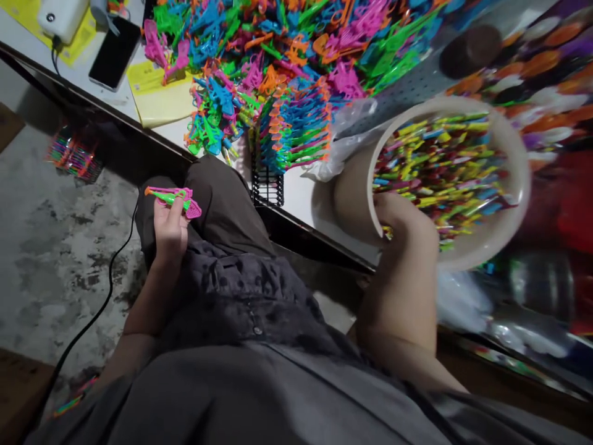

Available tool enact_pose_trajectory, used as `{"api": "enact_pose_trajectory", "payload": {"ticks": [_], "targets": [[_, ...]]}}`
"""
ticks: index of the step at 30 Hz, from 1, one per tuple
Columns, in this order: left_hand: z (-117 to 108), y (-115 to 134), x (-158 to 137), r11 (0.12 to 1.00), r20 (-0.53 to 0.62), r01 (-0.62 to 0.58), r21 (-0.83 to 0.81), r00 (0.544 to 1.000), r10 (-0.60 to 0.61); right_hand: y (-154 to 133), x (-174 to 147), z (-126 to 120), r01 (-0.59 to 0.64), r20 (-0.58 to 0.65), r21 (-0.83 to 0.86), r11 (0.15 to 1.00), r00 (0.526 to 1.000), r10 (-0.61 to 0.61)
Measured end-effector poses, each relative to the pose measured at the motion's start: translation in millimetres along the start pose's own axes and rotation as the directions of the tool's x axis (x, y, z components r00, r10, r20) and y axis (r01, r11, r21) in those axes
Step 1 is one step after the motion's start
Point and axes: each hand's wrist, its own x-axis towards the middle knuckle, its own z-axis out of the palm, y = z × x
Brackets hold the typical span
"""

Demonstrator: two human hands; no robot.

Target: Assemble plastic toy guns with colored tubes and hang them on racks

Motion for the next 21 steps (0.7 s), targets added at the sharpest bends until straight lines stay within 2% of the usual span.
{"api": "enact_pose_trajectory", "payload": {"ticks": [2, 4, 6, 7, 9, 11, 13, 14, 15, 16, 18, 21], "targets": [[0, 3, -1, 1.000, -0.003, 0.024, -0.001, 1.000, -0.024, 0, -9, -10, -0.023, 0.009, -0.054, 0.998, 1.000, 0.023], [0, 5, -1, 0.999, -0.002, 0.052, 0.013, 0.999, -0.052, 0, -21, -23, -0.069, -0.131, -0.012, 0.998, 0.989, 0.067], [1, 7, -1, 0.997, 0.005, 0.076, 0.017, 0.997, -0.076, -1, -34, -34, -0.040, -0.310, 0.193, 0.980, 0.945, 0.100], [3, 7, -1, 0.996, 0.010, 0.087, 0.014, 0.996, -0.087, -3, -41, -38, 0.022, -0.390, 0.319, 0.947, 0.914, 0.110], [7, 6, -1, 0.995, 0.018, 0.104, 0.000, 0.994, -0.104, -11, -54, -40, 0.258, -0.516, 0.522, 0.813, 0.854, 0.061], [14, 5, -4, 0.993, 0.027, 0.121, -0.012, 0.992, -0.120, -29, -64, -33, 0.518, -0.605, 0.635, 0.573, 0.795, -0.048], [22, 4, -9, 0.990, 0.038, 0.139, -0.005, 0.990, -0.139, -56, -73, -18, 0.651, -0.608, 0.714, 0.259, 0.759, -0.231], [26, 4, -12, 0.989, 0.045, 0.147, 0.006, 0.988, -0.147, -72, -78, -9, 0.638, -0.575, 0.761, 0.120, 0.748, -0.331], [30, 6, -15, 0.988, 0.053, 0.155, 0.023, 0.986, -0.156, -89, -83, 1, 0.591, -0.525, 0.806, 0.019, 0.730, -0.438], [33, 7, -19, 0.986, 0.060, 0.162, 0.043, 0.985, -0.164, -105, -89, 10, 0.544, -0.471, 0.839, -0.028, 0.699, -0.538], [38, 12, -25, 0.983, 0.065, 0.162, 0.087, 0.984, -0.168, -135, -100, 28, 0.514, -0.389, 0.857, -0.018, 0.626, -0.675], [40, 17, -33, 0.982, 0.053, 0.126, 0.142, 0.990, -0.135, -163, -114, 48, 0.553, -0.346, 0.833, 0.024, 0.554, -0.757]]}}
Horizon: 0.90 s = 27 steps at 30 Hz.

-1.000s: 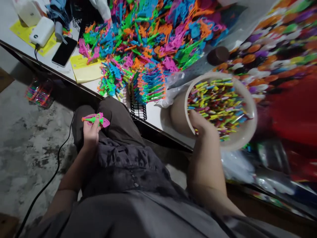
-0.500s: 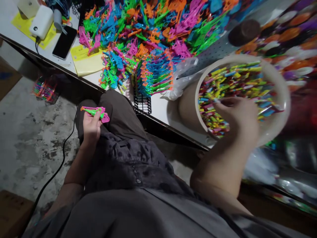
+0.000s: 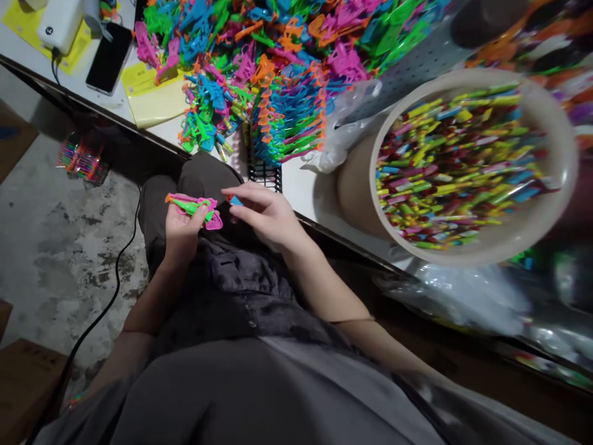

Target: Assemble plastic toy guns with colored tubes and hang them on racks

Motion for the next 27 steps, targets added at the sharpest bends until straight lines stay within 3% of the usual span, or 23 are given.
{"api": "enact_pose_trajectory", "payload": {"ticks": [6, 15, 21, 24, 27], "targets": [[-5, -6, -3, 0.994, -0.023, -0.076, 0.084, 0.997, 0.078, 11, 1, 15, -0.003, -0.026, -0.040, 0.999, 1.000, 0.002], [-11, -21, -4, 0.988, 0.025, -0.039, 0.148, 0.999, 0.035, 8, -3, 13, 0.172, -0.049, -0.346, 0.922, 0.978, -0.200], [-7, -28, -1, 0.976, 0.015, -0.114, 0.184, 0.993, 0.113, 16, -5, 16, 0.155, -0.003, -0.384, 0.910, 0.986, -0.169], [-1, -28, 9, 0.960, 0.108, -0.178, 0.216, 0.982, 0.158, 21, -5, 7, 0.132, 0.006, -0.426, 0.895, 0.990, -0.143], [8, -21, 20, 0.922, 0.332, -0.274, 0.274, 0.927, 0.177, 29, -9, -12, 0.083, -0.029, -0.569, 0.818, 0.992, -0.121]]}}
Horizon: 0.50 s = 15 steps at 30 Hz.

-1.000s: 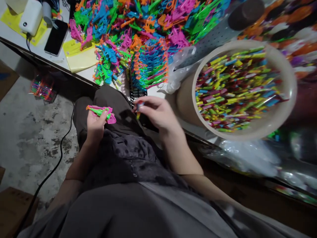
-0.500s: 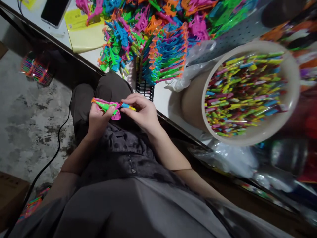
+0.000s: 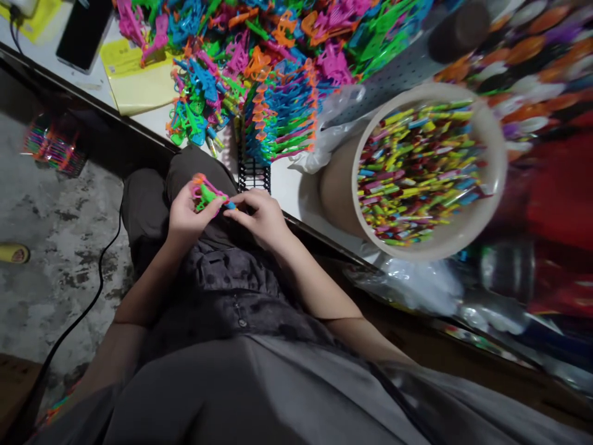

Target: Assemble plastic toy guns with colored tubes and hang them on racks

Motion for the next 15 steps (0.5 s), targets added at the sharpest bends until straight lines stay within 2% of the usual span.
{"api": "enact_pose_trajectory", "payload": {"ticks": [2, 4, 5, 8, 11, 13, 15], "targets": [[2, 7, 13, 0.995, 0.209, -0.055, 0.088, 0.977, 0.036, 19, -5, -7, -0.042, -0.067, -0.107, 0.993, 0.997, 0.035], [1, 13, 34, 0.973, 0.340, -0.126, 0.195, 0.939, 0.053, 43, -12, -10, -0.095, -0.152, -0.154, 0.983, 0.986, 0.071], [-1, 15, 48, 0.952, 0.346, -0.169, 0.256, 0.935, 0.073, 57, -14, -9, -0.114, -0.192, -0.157, 0.981, 0.978, 0.083], [-10, 12, 99, 0.837, 0.218, -0.284, 0.469, 0.955, 0.202, 96, -15, 4, -0.121, -0.281, -0.124, 0.985, 0.956, 0.082], [-20, 6, 144, 0.698, 0.153, -0.311, 0.645, 0.947, 0.281, 119, -3, 24, -0.115, -0.317, -0.106, 0.988, 0.946, 0.076], [-21, 5, 158, 0.592, 0.170, -0.278, 0.757, 0.958, 0.233, 122, 10, 35, -0.147, -0.348, -0.121, 0.982, 0.933, 0.097], [-17, 6, 162, 0.456, 0.235, -0.251, 0.854, 0.968, 0.094, 122, 23, 41, -0.178, -0.379, -0.138, 0.974, 0.918, 0.114]]}}
